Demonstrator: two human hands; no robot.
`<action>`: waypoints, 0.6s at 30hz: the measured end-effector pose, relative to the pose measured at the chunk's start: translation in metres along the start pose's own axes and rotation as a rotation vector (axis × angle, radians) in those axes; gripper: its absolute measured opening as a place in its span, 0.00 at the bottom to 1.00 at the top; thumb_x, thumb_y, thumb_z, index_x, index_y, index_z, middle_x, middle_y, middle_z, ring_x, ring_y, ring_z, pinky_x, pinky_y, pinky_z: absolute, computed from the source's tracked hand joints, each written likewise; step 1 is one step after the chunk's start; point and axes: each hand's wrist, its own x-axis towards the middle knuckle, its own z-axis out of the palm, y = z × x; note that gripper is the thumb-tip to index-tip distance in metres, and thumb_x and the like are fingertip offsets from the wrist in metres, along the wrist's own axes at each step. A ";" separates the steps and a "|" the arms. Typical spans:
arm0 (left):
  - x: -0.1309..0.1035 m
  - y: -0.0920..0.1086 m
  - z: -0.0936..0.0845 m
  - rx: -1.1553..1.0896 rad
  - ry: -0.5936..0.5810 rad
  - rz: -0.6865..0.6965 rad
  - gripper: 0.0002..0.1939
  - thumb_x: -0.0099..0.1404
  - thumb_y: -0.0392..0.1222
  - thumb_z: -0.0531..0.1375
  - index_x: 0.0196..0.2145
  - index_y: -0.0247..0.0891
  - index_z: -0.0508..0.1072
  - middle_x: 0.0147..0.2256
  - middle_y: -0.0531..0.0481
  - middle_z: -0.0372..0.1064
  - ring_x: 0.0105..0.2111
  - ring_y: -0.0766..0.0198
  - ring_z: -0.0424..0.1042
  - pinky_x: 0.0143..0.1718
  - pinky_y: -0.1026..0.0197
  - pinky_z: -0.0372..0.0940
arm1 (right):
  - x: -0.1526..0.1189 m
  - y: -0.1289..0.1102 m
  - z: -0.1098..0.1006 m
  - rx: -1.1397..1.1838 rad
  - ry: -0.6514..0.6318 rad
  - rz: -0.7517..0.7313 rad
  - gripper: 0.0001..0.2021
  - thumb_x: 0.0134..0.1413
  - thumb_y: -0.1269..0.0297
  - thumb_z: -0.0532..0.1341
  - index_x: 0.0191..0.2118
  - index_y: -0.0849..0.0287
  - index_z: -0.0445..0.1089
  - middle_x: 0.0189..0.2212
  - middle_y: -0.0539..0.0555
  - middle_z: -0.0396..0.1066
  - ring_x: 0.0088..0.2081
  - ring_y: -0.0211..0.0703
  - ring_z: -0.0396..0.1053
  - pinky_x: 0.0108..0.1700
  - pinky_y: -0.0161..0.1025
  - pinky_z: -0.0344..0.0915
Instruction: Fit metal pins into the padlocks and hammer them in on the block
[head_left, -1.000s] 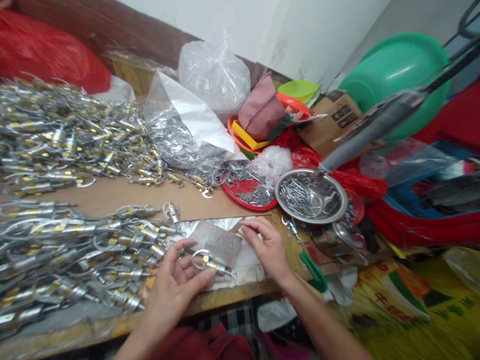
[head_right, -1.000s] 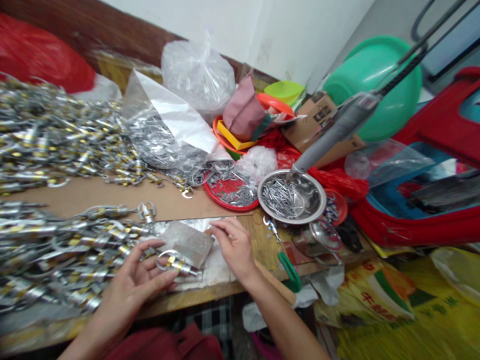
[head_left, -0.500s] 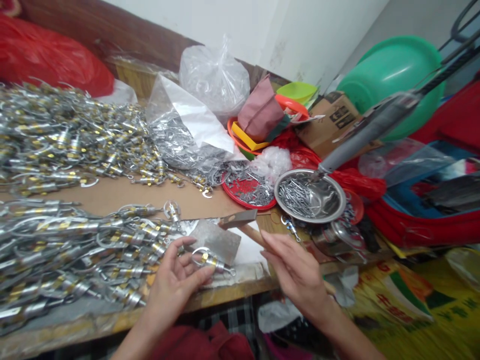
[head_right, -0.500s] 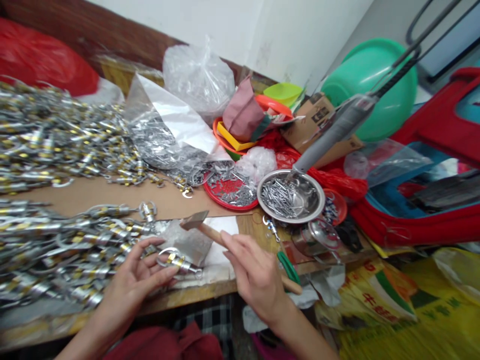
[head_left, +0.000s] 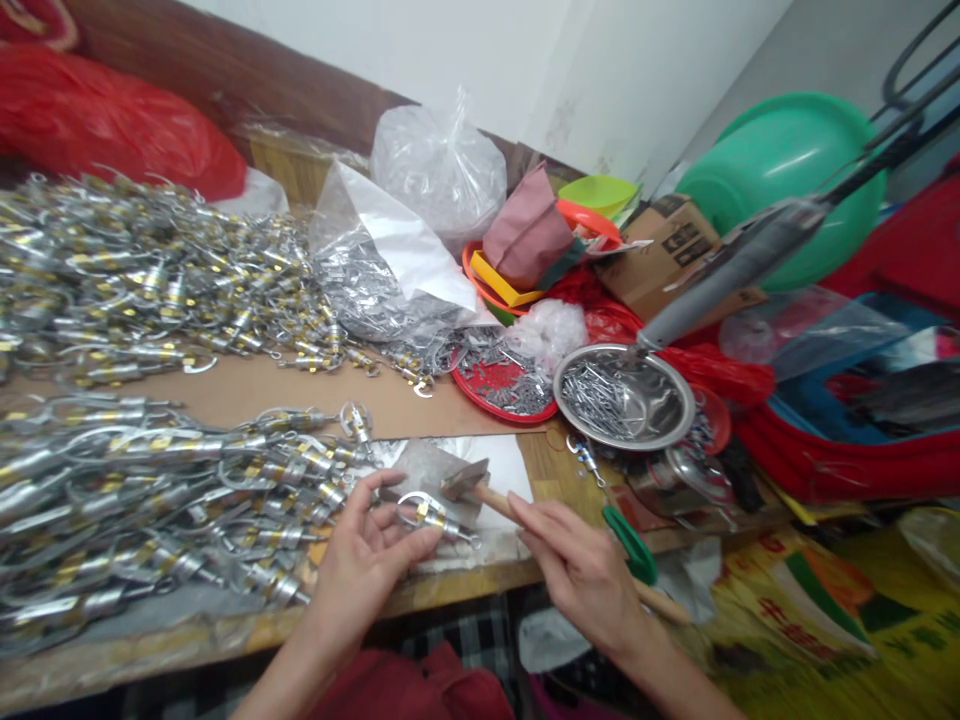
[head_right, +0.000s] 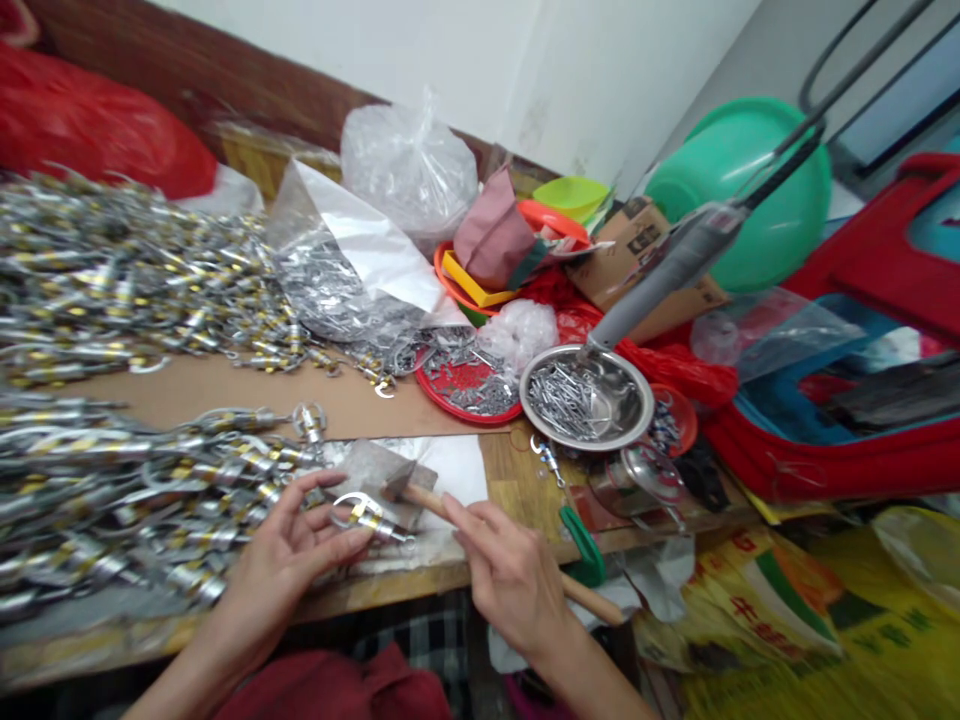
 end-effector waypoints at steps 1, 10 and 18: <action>-0.001 0.002 -0.005 0.073 0.029 0.058 0.28 0.46 0.41 0.65 0.44 0.42 0.60 0.27 0.54 0.69 0.29 0.60 0.73 0.31 0.59 0.67 | 0.000 0.007 0.001 0.016 0.040 0.049 0.18 0.55 0.70 0.52 0.52 0.55 0.62 0.39 0.55 0.71 0.39 0.40 0.70 0.41 0.35 0.68; 0.010 0.063 -0.106 1.253 0.708 1.091 0.14 0.51 0.44 0.60 0.33 0.31 0.73 0.31 0.39 0.72 0.34 0.52 0.70 0.40 0.50 0.63 | 0.009 0.064 0.016 -0.105 -0.035 0.320 0.18 0.53 0.56 0.53 0.47 0.58 0.68 0.41 0.57 0.72 0.41 0.46 0.70 0.42 0.39 0.68; 0.032 0.125 -0.169 1.497 0.920 0.719 0.23 0.59 0.52 0.47 0.34 0.32 0.73 0.37 0.45 0.71 0.43 0.53 0.68 0.43 0.51 0.61 | 0.021 0.067 0.031 -0.333 0.004 0.077 0.15 0.55 0.57 0.52 0.42 0.56 0.70 0.29 0.54 0.70 0.32 0.41 0.70 0.34 0.35 0.67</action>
